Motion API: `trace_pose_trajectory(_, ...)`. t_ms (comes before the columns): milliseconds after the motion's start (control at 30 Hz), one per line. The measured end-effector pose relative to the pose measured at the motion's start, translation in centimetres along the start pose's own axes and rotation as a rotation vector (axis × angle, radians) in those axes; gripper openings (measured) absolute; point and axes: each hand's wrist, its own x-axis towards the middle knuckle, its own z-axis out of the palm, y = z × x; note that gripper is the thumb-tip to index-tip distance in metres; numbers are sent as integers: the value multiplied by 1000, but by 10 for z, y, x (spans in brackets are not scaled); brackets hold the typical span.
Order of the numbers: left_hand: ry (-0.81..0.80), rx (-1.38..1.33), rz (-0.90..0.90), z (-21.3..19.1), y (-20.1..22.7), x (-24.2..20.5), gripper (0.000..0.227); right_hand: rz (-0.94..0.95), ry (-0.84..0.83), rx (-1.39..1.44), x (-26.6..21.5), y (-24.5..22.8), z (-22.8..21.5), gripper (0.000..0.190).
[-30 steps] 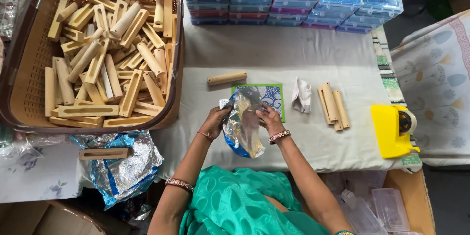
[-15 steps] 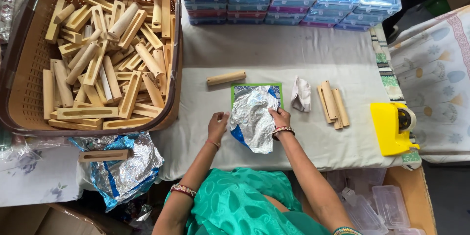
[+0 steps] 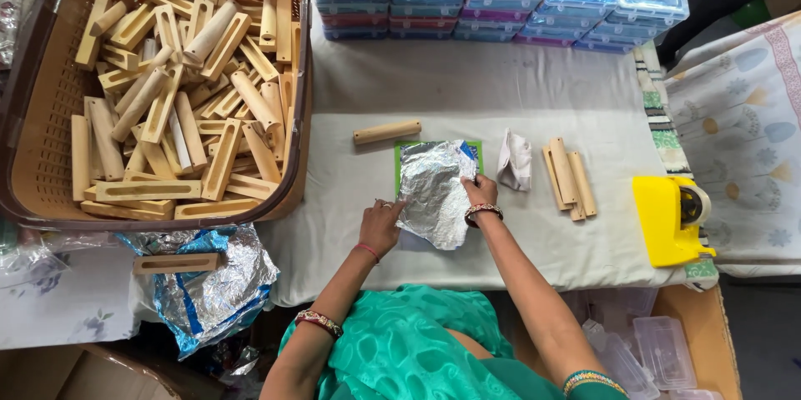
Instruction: Apply adhesive to blue rollers and wrap wooden objects in foil before placing them in a container.
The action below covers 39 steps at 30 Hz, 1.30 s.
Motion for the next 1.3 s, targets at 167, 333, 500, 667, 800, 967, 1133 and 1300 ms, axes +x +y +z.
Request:
trace_pose_trajectory(167,38,56,49,5,-11,-9,30,-49,-9,-58,5,5,-2,26)
trace_pose_trajectory(333,114,133,196,-35,2,-20,10,-124,10,-169,12,11,0,26)
trace_pose_trajectory(500,354,-256,45,-69,30,-10,28,-202,44,-299,6,10,3,30)
trace_pose_trajectory(667,333,-321,40,-43,52,26,25,-232,38,-306,1,4,5,30)
trace_pose_trajectory(800,105,-49,60,25,34,48,35,-247,2,-297,1,4,2,27)
trace_pose_trajectory(967,-82,183,37,10,44,38,80,-267,5,-334,13,16,-2,30)
trace_pose_trajectory(1133,-168,136,-37,21,40,26,98,-271,31,-302,-5,-9,-12,27)
trace_pose_trajectory(1300,-154,212,-60,29,41,25,101,-799,48,-337,-72,-53,-5,38)
